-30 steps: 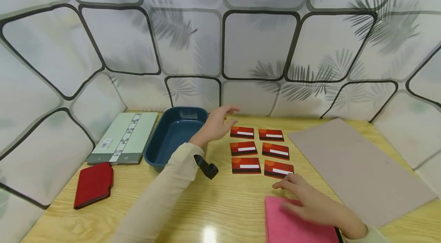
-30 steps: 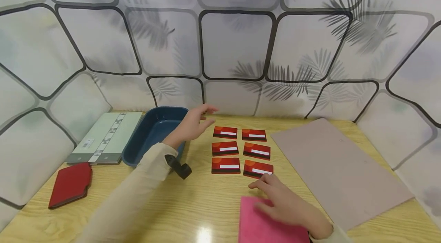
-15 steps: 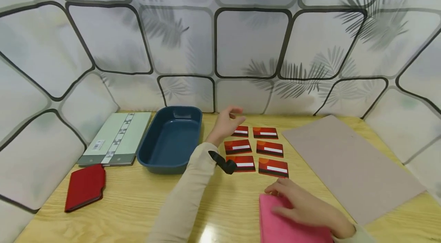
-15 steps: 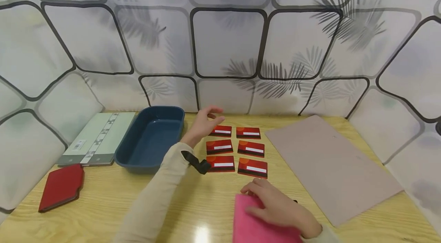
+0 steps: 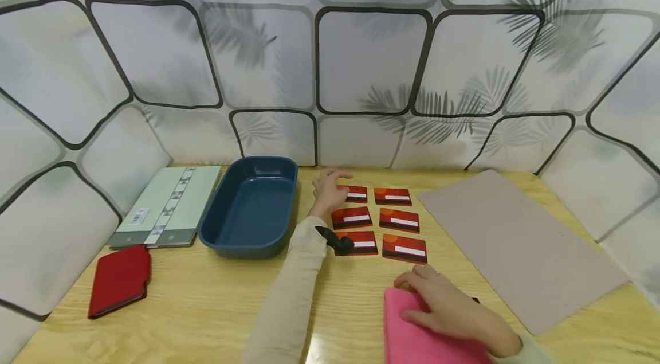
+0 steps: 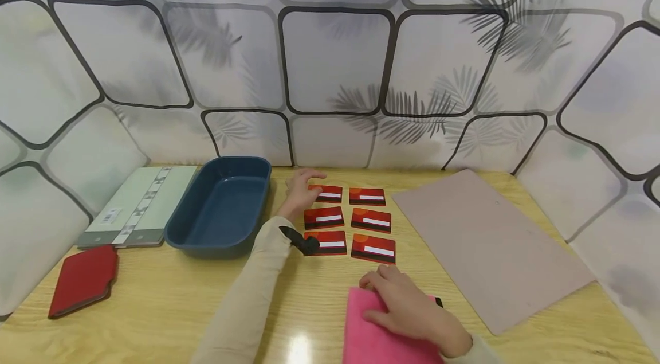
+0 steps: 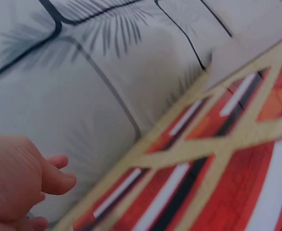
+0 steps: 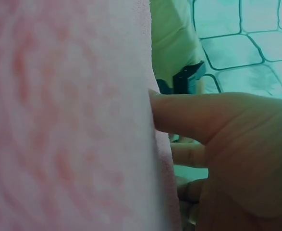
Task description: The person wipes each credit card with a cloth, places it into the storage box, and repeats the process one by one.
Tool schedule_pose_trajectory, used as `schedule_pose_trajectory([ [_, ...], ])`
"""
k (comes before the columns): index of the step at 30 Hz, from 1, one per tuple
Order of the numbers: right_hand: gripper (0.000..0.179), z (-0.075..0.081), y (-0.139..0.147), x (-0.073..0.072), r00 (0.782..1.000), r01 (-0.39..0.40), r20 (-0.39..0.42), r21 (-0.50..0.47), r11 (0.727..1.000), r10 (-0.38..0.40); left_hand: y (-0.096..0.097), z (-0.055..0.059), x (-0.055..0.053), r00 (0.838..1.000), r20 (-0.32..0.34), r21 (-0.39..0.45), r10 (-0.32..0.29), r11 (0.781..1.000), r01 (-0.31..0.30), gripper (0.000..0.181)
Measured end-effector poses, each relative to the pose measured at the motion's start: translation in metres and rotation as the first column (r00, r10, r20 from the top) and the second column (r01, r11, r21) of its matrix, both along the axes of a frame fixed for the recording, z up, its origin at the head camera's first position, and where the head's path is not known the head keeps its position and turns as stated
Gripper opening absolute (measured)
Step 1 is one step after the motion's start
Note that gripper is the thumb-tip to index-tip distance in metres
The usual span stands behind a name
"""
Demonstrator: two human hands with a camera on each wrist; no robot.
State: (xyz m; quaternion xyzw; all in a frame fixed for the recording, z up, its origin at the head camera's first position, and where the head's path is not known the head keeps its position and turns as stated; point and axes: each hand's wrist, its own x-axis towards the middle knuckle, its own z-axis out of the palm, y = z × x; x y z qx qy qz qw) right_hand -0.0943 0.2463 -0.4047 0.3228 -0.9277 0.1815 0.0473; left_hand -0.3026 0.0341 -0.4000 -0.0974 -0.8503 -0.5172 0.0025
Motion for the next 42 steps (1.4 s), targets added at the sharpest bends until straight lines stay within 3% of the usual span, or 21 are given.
schedule_pose_trajectory([
  [6, 0.038, -0.004, -0.002, 0.000, 0.999, 0.016, -0.035, 0.002, 1.000, -0.016, -0.001, -0.021, -0.004, 0.997, -0.070, -0.042, 0.035, 0.998, -0.038, 0.035],
  [11, 0.040, -0.003, 0.001, 0.001, 0.998, 0.059, 0.035, -0.008, 0.998, -0.059, 0.002, -0.030, -0.005, 0.994, -0.108, -0.087, 0.013, 0.996, -0.023, 0.042],
  [15, 0.035, -0.002, 0.000, -0.001, 0.994, 0.076, 0.081, -0.015, 0.997, -0.074, -0.003, -0.033, -0.006, 0.995, -0.101, -0.110, 0.007, 0.994, -0.018, 0.059],
  [20, 0.038, -0.002, 0.000, -0.003, 0.991, 0.088, 0.108, -0.030, 0.996, -0.084, -0.007, -0.034, -0.009, 0.995, -0.096, -0.172, 0.034, 0.984, -0.050, 0.074],
  [25, 0.053, -0.001, 0.000, -0.002, 0.983, 0.124, 0.145, -0.079, 0.989, -0.112, -0.003, -0.030, -0.009, 0.991, -0.105, -0.234, 0.083, 0.967, -0.106, 0.073],
  [31, 0.053, -0.004, 0.001, -0.002, 0.975, 0.137, 0.192, -0.102, 0.985, -0.116, 0.002, -0.027, -0.008, 0.988, -0.088, -0.218, 0.126, 0.966, -0.143, 0.067],
  [36, 0.055, -0.007, 0.003, -0.003, 0.977, 0.118, 0.191, -0.132, 0.984, -0.092, 0.002, -0.028, -0.008, 0.989, -0.043, -0.186, 0.142, 0.971, -0.148, 0.062],
  [42, 0.052, -0.010, 0.005, -0.005, 0.983, 0.091, 0.168, -0.142, 0.986, -0.067, 0.001, -0.029, -0.010, 0.989, -0.029, -0.211, 0.146, 0.966, -0.149, 0.062],
])
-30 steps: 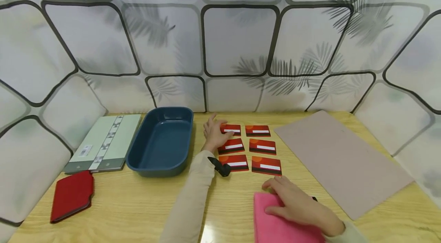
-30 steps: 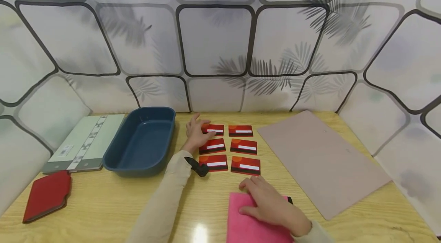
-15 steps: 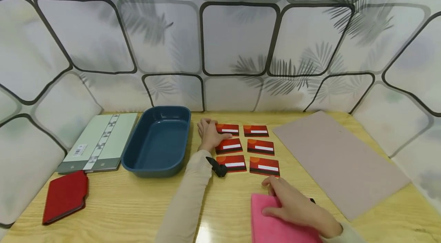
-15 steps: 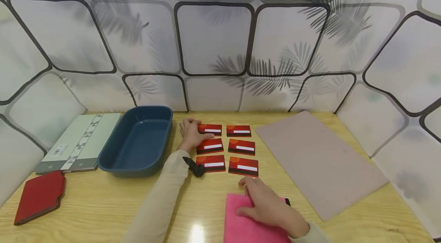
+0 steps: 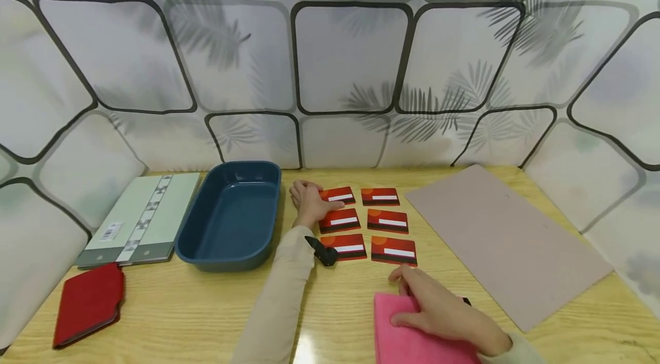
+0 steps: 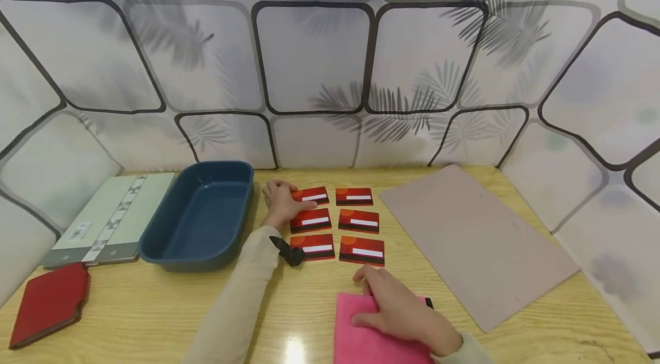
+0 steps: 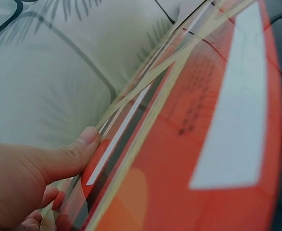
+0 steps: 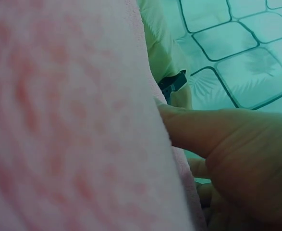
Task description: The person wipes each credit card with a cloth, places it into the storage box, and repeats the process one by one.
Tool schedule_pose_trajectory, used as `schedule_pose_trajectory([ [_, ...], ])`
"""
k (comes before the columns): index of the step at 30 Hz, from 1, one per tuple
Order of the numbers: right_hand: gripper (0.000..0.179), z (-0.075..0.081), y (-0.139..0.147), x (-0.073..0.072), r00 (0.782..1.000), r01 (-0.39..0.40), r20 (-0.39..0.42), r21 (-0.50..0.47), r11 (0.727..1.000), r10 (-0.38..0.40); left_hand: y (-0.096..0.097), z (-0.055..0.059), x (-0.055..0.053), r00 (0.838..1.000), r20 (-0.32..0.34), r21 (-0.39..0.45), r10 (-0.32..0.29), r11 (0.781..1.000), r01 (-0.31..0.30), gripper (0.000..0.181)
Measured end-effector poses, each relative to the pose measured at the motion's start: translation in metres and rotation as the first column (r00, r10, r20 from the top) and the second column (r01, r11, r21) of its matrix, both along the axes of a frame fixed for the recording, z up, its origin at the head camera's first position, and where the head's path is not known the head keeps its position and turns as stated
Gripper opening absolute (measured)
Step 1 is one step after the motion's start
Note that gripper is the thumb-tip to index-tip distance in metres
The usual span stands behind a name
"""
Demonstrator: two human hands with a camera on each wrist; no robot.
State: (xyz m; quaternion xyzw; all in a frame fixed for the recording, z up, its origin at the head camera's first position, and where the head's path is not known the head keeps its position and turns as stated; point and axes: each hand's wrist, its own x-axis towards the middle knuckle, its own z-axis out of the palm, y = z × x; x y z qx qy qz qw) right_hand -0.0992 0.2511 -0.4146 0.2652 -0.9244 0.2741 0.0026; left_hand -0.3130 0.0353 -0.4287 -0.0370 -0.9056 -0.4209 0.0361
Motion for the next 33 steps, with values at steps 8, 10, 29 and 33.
schedule_pose_trajectory([
  [8, 0.048, 0.000, -0.002, -0.002, 0.999, -0.018, 0.047, -0.007, 1.000, 0.018, -0.005, -0.001, 0.001, 1.000, 0.005, -0.039, 0.022, 0.999, -0.022, 0.067],
  [10, 0.047, 0.000, -0.003, -0.003, 0.998, -0.020, 0.065, -0.011, 1.000, 0.021, -0.005, -0.001, 0.002, 0.999, -0.006, -0.042, 0.035, 0.999, -0.035, 0.068],
  [29, 0.027, 0.009, -0.002, 0.007, 0.999, 0.002, -0.033, 0.097, 0.995, 0.001, 0.003, -0.006, 0.002, 0.988, -0.151, 0.288, 0.001, 0.957, 0.043, 0.048],
  [33, 0.028, 0.012, -0.004, 0.009, 1.000, 0.004, -0.019, 0.151, 0.989, -0.002, 0.007, 0.003, 0.010, 0.987, -0.160, 0.322, -0.002, 0.945, 0.054, 0.045],
])
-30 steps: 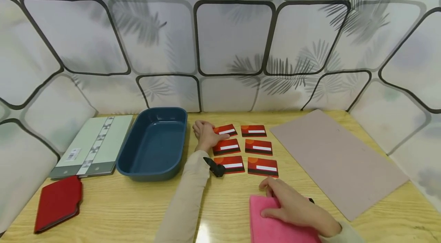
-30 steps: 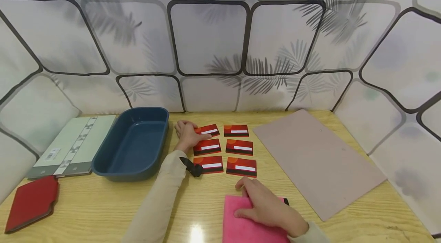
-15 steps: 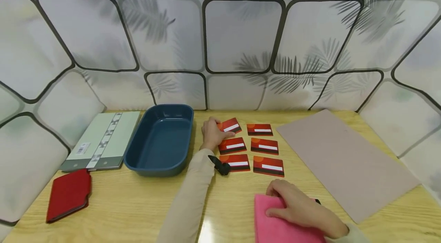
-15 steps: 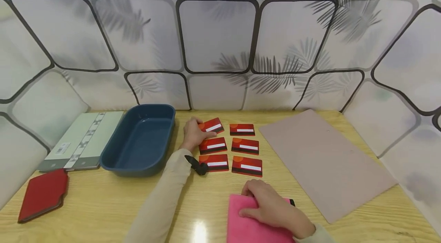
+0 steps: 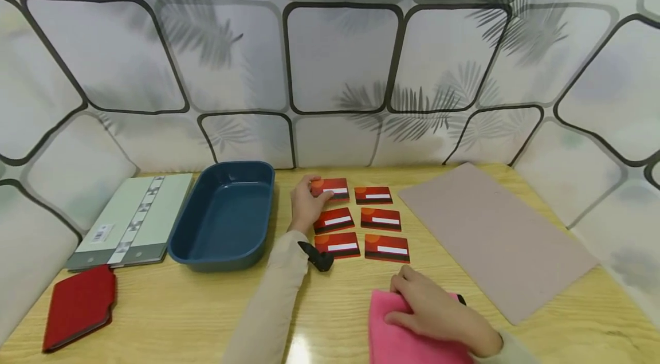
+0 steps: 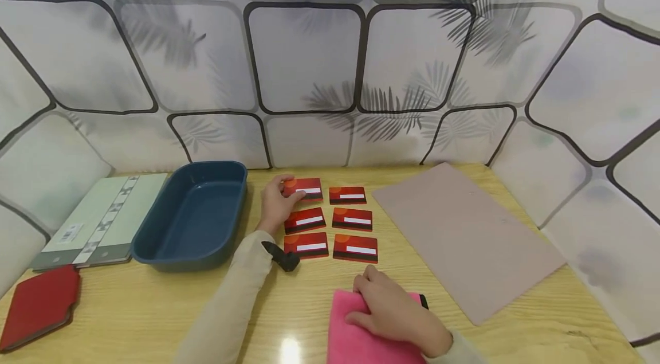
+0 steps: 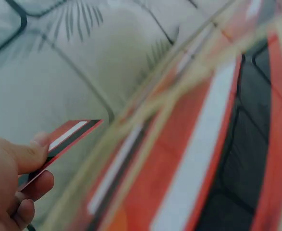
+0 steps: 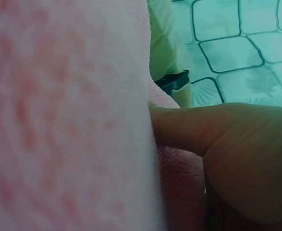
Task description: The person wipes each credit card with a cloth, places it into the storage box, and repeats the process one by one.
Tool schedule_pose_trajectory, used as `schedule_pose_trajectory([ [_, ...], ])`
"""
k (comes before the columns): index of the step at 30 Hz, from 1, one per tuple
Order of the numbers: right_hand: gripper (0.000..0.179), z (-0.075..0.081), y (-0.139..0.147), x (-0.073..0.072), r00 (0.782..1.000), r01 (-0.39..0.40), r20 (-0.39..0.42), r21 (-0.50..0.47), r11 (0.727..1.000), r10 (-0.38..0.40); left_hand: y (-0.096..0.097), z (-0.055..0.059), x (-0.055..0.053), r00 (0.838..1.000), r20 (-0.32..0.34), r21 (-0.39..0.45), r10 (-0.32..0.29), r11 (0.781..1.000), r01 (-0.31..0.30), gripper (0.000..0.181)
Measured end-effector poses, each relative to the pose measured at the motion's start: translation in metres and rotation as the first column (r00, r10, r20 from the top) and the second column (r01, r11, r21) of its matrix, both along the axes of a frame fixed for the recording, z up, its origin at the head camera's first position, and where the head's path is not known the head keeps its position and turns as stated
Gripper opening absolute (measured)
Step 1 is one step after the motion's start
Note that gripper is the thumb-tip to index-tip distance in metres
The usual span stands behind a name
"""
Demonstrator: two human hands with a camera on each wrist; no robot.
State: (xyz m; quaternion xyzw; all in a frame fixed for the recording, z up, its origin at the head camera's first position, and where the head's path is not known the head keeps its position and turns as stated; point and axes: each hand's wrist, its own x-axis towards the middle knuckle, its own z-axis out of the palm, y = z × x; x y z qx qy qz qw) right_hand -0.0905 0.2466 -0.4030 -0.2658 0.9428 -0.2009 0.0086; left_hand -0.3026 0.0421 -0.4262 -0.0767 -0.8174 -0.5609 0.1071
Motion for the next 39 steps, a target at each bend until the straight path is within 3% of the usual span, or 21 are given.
schedule_pose_trajectory([
  [5, 0.030, 0.006, -0.005, 0.000, 1.000, 0.007, 0.019, 0.087, 0.996, -0.009, 0.005, 0.015, 0.010, 0.999, -0.007, -0.032, -0.032, 0.999, 0.032, 0.037],
  [9, 0.030, 0.013, 0.002, 0.005, 1.000, 0.012, -0.004, 0.095, 0.995, -0.011, 0.014, 0.025, 0.017, 0.989, 0.057, -0.067, -0.136, 0.988, 0.140, 0.040],
  [12, 0.030, 0.016, 0.010, 0.007, 0.999, -0.022, -0.033, 0.068, 0.997, 0.025, 0.017, 0.030, 0.021, 0.956, 0.168, -0.006, -0.241, 0.969, 0.246, 0.046],
  [15, 0.027, 0.015, 0.014, 0.004, 0.995, -0.089, -0.048, 0.016, 0.996, 0.089, 0.012, 0.038, 0.027, 0.916, 0.255, 0.060, -0.310, 0.950, 0.305, 0.051],
  [17, 0.024, 0.014, 0.016, 0.000, 0.991, -0.129, -0.039, -0.031, 0.991, 0.128, 0.008, 0.046, 0.031, 0.898, 0.269, 0.073, -0.347, 0.937, 0.340, 0.051],
  [21, 0.021, 0.013, 0.020, -0.007, 0.981, -0.187, 0.027, -0.103, 0.977, 0.191, 0.000, 0.060, 0.039, 0.884, 0.244, 0.076, -0.399, 0.916, 0.393, 0.051],
  [24, 0.018, 0.011, 0.021, -0.010, 0.974, -0.216, 0.038, -0.130, 0.968, 0.222, -0.003, 0.062, 0.044, 0.836, 0.267, 0.187, -0.479, 0.877, 0.443, 0.051],
  [28, 0.015, 0.010, 0.019, -0.011, 0.970, -0.225, 0.048, -0.199, 0.954, 0.238, -0.008, 0.059, 0.056, 0.765, 0.338, 0.310, -0.547, 0.833, 0.458, 0.050],
  [33, 0.016, 0.014, 0.018, -0.011, 0.978, -0.173, 0.067, -0.250, 0.953, 0.195, -0.020, 0.056, 0.074, 0.753, 0.365, 0.283, -0.548, 0.835, 0.471, 0.049],
  [39, 0.014, 0.023, 0.016, -0.008, 0.975, -0.152, 0.115, -0.268, 0.951, 0.189, -0.037, 0.061, 0.097, 0.739, 0.325, 0.194, -0.590, 0.807, 0.558, 0.047],
])
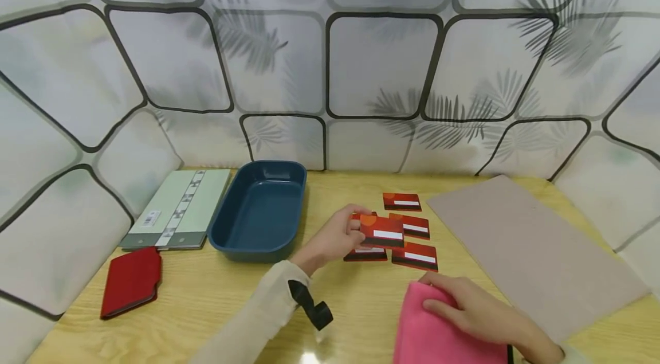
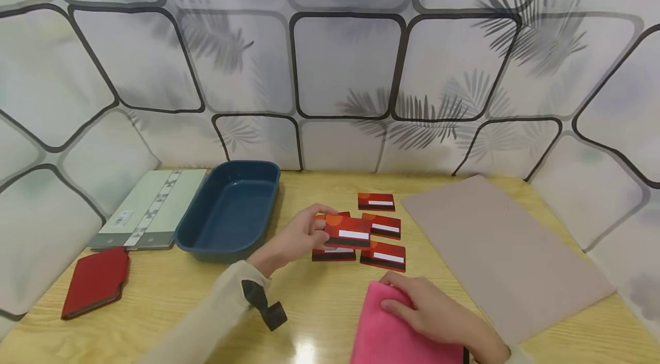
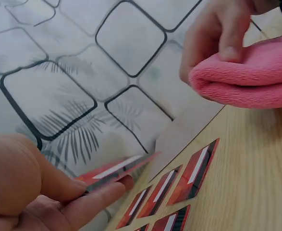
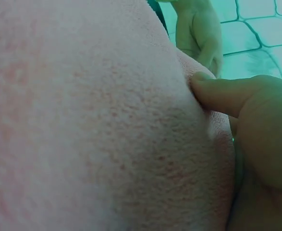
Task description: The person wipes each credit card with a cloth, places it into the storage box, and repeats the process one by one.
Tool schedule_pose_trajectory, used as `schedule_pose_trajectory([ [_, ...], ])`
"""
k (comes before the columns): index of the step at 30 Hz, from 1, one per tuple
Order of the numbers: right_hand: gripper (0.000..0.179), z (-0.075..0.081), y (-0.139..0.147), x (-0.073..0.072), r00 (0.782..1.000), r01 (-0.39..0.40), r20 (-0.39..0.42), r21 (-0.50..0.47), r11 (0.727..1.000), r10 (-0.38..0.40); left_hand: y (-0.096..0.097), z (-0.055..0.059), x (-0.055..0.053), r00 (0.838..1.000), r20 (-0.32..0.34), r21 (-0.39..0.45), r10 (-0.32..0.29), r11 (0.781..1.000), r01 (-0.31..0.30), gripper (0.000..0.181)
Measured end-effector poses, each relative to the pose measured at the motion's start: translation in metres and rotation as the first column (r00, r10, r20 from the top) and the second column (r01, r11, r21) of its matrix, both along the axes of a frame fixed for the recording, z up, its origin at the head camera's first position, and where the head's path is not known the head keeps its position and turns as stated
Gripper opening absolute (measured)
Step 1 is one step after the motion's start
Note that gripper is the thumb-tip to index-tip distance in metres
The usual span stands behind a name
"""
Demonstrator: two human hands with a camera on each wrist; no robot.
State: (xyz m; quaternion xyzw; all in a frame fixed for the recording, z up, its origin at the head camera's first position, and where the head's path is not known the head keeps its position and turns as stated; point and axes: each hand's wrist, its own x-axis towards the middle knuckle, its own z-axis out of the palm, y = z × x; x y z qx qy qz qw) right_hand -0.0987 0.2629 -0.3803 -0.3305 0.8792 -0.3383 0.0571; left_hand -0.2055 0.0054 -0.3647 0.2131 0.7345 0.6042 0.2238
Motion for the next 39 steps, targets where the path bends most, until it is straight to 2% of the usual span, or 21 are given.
schedule_pose_trajectory([
  [3, 0.017, 0.003, 0.000, 0.003, 0.999, -0.044, 0.017, -0.032, 0.999, 0.045, -0.005, 0.000, 0.011, 1.000, -0.003, 0.034, -0.008, 0.999, 0.008, 0.043],
  [6, 0.020, 0.006, -0.002, 0.004, 0.995, -0.096, -0.045, -0.053, 0.994, 0.093, -0.007, -0.001, 0.018, 1.000, -0.003, 0.091, -0.004, 0.996, 0.004, 0.044],
  [8, 0.021, 0.009, -0.003, 0.003, 0.990, -0.127, -0.073, -0.068, 0.990, 0.122, -0.007, -0.002, 0.022, 1.000, -0.001, 0.108, 0.021, 0.994, -0.020, 0.045],
  [10, 0.021, 0.014, -0.005, 0.002, 0.987, -0.146, -0.082, -0.077, 0.986, 0.140, -0.006, -0.005, 0.027, 0.998, 0.034, 0.156, 0.057, 0.986, -0.062, 0.048],
  [12, 0.019, 0.019, -0.009, 0.001, 0.989, -0.138, -0.068, -0.075, 0.988, 0.133, -0.005, -0.006, 0.034, 0.989, 0.092, 0.202, 0.117, 0.970, -0.133, 0.046],
  [15, 0.016, 0.029, -0.016, -0.002, 0.995, -0.089, -0.047, -0.047, 0.995, 0.087, -0.003, -0.009, 0.043, 0.962, 0.202, 0.290, 0.182, 0.928, -0.236, 0.042],
  [16, 0.015, 0.032, -0.018, -0.002, 0.997, -0.065, -0.036, -0.030, 0.997, 0.064, -0.002, -0.010, 0.046, 0.954, 0.229, 0.305, 0.191, 0.917, -0.257, 0.042],
  [18, 0.012, 0.040, -0.023, -0.006, 0.999, -0.025, -0.043, 0.011, 1.000, 0.025, 0.000, -0.011, 0.051, 0.949, 0.246, 0.316, 0.196, 0.909, -0.270, 0.041],
  [23, 0.010, 0.052, -0.036, -0.015, 0.990, 0.066, -0.133, 0.126, 0.990, -0.049, 0.004, -0.015, 0.058, 0.959, 0.228, 0.314, 0.169, 0.920, -0.236, 0.044],
  [25, 0.016, 0.054, -0.040, -0.016, 0.986, 0.100, -0.151, 0.151, 0.983, -0.078, 0.003, -0.017, 0.059, 0.961, 0.231, 0.318, 0.154, 0.921, -0.225, 0.045],
  [29, 0.026, 0.056, -0.045, -0.021, 0.980, 0.112, -0.181, 0.165, 0.980, -0.082, 0.003, -0.021, 0.060, 0.968, 0.222, 0.328, 0.117, 0.926, -0.187, 0.044],
  [35, 0.019, 0.055, -0.049, -0.025, 0.960, 0.122, -0.271, 0.178, 0.976, -0.071, 0.010, -0.019, 0.061, 0.986, 0.159, 0.332, 0.050, 0.938, -0.101, 0.045],
  [39, 0.019, 0.053, -0.052, -0.024, 0.936, 0.165, -0.334, 0.149, 0.975, -0.108, 0.009, -0.018, 0.063, 0.986, 0.163, 0.358, 0.042, 0.929, -0.099, 0.046],
])
